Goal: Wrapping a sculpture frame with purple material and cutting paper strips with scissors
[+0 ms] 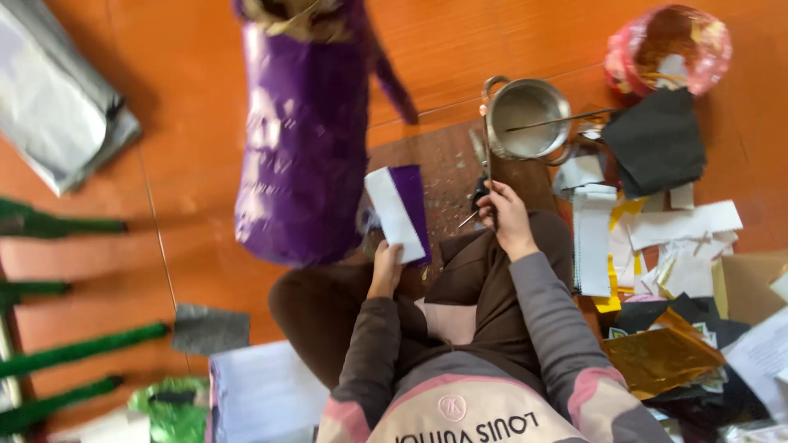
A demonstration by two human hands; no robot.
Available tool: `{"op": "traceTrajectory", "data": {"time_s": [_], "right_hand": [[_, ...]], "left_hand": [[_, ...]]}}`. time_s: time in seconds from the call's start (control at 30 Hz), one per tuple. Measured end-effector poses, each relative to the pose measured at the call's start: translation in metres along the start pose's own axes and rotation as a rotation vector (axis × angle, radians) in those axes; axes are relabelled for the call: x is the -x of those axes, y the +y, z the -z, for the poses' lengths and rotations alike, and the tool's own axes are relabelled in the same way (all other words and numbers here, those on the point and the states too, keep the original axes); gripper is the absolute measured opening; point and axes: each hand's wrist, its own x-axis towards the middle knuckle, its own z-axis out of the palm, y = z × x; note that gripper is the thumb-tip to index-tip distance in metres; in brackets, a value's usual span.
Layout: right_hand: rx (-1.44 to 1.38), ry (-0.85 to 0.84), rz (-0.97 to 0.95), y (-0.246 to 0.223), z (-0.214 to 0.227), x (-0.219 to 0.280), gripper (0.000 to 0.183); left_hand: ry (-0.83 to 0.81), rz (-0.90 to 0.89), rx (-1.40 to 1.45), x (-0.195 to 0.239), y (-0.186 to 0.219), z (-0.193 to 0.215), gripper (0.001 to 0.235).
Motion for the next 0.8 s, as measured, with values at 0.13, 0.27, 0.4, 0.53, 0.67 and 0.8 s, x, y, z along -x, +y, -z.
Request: {"op": "traceTrajectory", "data": {"time_s": [0.13, 0.27, 0.4, 0.53, 0.67, 0.8], "right_hand": [[0.344, -0.092, 0.035, 0.014, -0.011, 0.022, 0.027], [1.153, -0.327, 0.345, 0.027, -0.031, 0.025, 0.032], [1.645, -0.226, 0.789, 0.032, -0.073, 0.027, 0.029], [1.656, -0.167, 1.027, 0.045, -0.095, 0.016, 0.029], [1.620, -0.218, 0.914, 0.043, -0.105, 0.018, 0.033], [1.613, -0.200, 0.932, 0.053, -0.102, 0.014, 0.033]], "left_hand": [[-0.036, 0.094, 0.107, -0.010, -0.009, 0.000, 0.048], [-0.086, 0.079, 0.113, -0.021, -0.019, 0.001, 0.056], [-0.085, 0.102, 0.103, -0.022, -0.022, 0.000, 0.053], [-0.077, 0.124, 0.076, -0.019, -0.019, -0.001, 0.057], [-0.108, 0.146, 0.029, -0.030, -0.031, 0.007, 0.058], [-0.084, 0.159, 0.098, 0.022, 0.021, -0.017, 0.059]]}}
